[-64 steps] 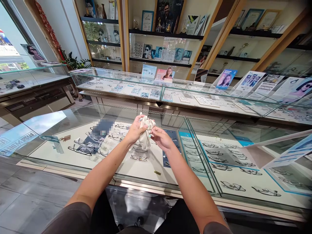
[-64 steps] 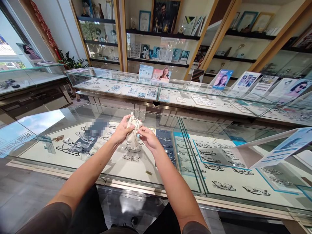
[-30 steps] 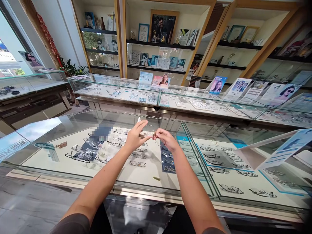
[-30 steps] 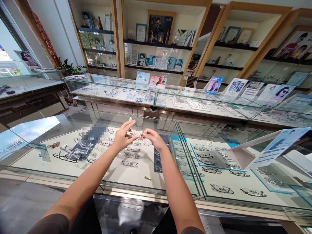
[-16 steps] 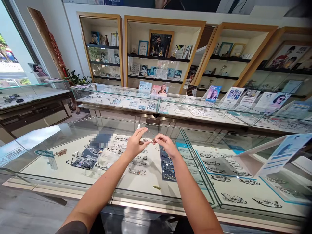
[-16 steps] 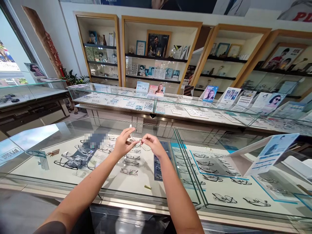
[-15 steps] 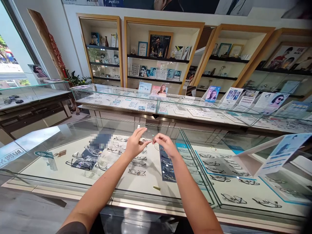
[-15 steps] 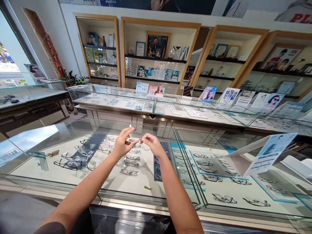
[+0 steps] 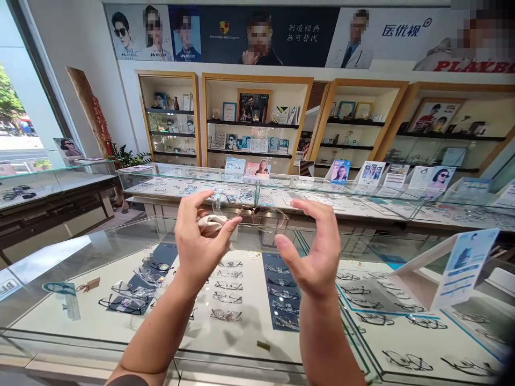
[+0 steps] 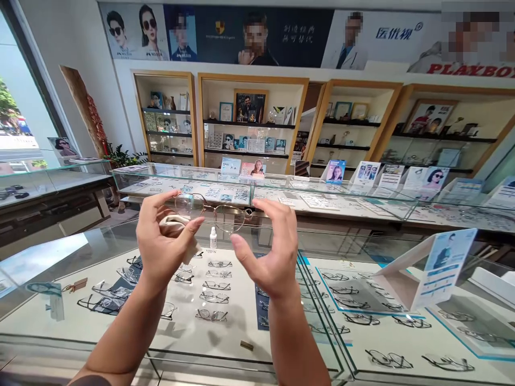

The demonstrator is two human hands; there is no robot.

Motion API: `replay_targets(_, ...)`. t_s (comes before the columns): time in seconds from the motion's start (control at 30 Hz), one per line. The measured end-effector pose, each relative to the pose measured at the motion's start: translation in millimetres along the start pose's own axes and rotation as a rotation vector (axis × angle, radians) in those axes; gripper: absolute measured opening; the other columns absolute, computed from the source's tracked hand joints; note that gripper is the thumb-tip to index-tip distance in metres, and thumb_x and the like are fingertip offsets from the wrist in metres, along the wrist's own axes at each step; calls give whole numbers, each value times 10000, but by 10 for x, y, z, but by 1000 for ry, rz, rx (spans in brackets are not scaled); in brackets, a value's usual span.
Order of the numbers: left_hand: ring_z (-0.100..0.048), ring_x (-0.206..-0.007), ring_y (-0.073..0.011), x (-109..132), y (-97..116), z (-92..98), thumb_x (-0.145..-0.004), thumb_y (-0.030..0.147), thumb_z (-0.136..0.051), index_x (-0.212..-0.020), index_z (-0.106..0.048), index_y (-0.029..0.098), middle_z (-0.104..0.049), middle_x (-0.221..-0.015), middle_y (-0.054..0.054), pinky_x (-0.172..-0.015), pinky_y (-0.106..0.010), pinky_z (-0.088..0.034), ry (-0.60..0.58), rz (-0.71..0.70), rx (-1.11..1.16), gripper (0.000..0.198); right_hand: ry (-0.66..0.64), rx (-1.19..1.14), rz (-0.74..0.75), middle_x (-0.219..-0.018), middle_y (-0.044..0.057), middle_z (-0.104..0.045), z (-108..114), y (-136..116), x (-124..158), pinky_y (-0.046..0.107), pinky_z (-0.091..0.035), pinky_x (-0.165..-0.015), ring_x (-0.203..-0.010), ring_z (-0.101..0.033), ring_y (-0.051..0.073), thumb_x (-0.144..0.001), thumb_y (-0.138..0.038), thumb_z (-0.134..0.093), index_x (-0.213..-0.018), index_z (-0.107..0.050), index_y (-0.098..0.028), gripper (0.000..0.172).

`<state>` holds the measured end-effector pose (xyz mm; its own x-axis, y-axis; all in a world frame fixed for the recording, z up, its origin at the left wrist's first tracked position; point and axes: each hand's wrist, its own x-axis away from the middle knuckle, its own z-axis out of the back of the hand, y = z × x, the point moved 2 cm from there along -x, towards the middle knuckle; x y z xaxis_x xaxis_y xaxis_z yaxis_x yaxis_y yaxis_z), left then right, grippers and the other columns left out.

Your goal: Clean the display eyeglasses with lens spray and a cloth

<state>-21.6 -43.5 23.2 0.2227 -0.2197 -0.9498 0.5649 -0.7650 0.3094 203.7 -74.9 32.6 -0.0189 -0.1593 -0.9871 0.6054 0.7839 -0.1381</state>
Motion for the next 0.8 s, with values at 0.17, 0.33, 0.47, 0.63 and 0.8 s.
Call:
replay_targets(0.17, -644, -882, -165, 63, 18, 95, -851, 456, -922, -1359, -668, 257, -691, -1280, -81, -792, -324, -602, -39, 125, 10, 602, -34, 65, 53, -1250, 104, -728, -86, -52, 96, 536, -568, -1009, -1161, -688, 326, -890, -401, -821, -1404, -641, -258, 563)
replay_targets(0.33, -644, -905, -162, 59, 47, 122, -842, 450, -927, -1326, -678, 249, -693, -1259, -73, -743, -285, -590, -44, 142, -29, 580, -70, 103, 21, -1242, 96, -747, -134, -20, 103, 506, -577, -997, -1147, -702, 310, -879, -377, -859, -1391, -661, -258, 562)
replay_targets(0.47, -652, -901, -160, 42, 78, 120, -846, 453, -922, -1302, -684, 252, -690, -1247, -68, -724, -277, -599, -50, 190, -55, 553, -72, 106, -18, -1222, 88, -765, -144, 17, 83, 502, -582, -989, -1130, -713, 308, -875, -357, -868, -1353, -691, -262, 519)
replay_targets(0.63, -643, -860, -146, 66, 79, 116, -834, 467, -932, -1278, -686, 251, -679, -1214, -58, -696, -270, -586, -77, 226, -93, 552, -74, 102, -42, -1172, 79, -782, -166, 27, 84, 500, -592, -964, -1073, -734, 300, -890, -370, -863, -1303, -712, -263, 452)
replay_targets(0.8, -689, -954, -180, 66, 81, 109, -831, 458, -936, -1277, -682, 258, -674, -1216, -58, -754, -296, -610, -92, 225, -119, 551, -45, 87, -84, -1146, 77, -784, -180, 12, 95, 510, -601, -950, -1039, -743, 296, -900, -388, -856, -1332, -709, -264, 472)
